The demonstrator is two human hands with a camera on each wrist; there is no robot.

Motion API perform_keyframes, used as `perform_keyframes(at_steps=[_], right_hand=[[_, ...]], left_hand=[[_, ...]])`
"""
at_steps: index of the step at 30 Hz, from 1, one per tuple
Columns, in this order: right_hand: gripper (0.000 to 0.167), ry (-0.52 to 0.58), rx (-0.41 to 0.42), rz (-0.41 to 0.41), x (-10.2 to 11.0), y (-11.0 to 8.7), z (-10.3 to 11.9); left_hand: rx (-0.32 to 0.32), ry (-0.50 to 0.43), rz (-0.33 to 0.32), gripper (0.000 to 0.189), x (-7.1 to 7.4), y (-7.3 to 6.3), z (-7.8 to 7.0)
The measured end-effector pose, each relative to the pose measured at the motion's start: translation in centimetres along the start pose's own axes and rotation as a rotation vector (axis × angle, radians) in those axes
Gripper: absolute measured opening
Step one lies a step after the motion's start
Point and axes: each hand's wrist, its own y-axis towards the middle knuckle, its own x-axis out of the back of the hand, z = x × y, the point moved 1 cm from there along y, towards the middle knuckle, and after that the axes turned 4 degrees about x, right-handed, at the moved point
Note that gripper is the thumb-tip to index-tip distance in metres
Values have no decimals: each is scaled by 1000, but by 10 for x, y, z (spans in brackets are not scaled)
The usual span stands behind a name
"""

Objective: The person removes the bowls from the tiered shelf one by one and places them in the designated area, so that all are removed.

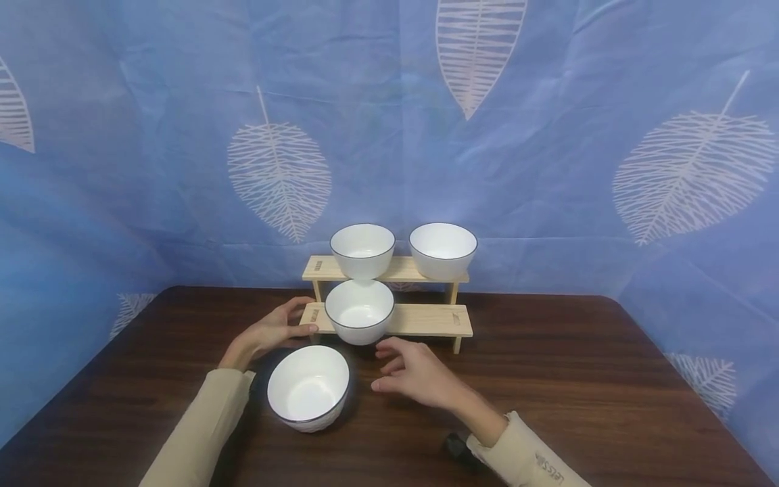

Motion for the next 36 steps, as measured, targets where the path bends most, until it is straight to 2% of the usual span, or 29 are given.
perform_keyframes(at_steps=[9, 19, 24, 29, 36], right_hand=[[54, -7, -29, -184, 25, -1, 2], [58, -54, -44, -337, 31, 8, -1], [64, -49, -65, -355, 30, 12, -5], [70, 14, -74, -355, 30, 16, -8], [81, 112, -44, -334, 27, 27, -14]], left_hand=[[0, -5, 6, 75, 0, 1, 0], [-2, -9, 10, 74, 0, 1, 1], [-2, -9, 6, 74, 0, 1, 1], [2, -11, 1, 75, -1, 2, 2], [10, -5, -5, 75, 0, 1, 2]])
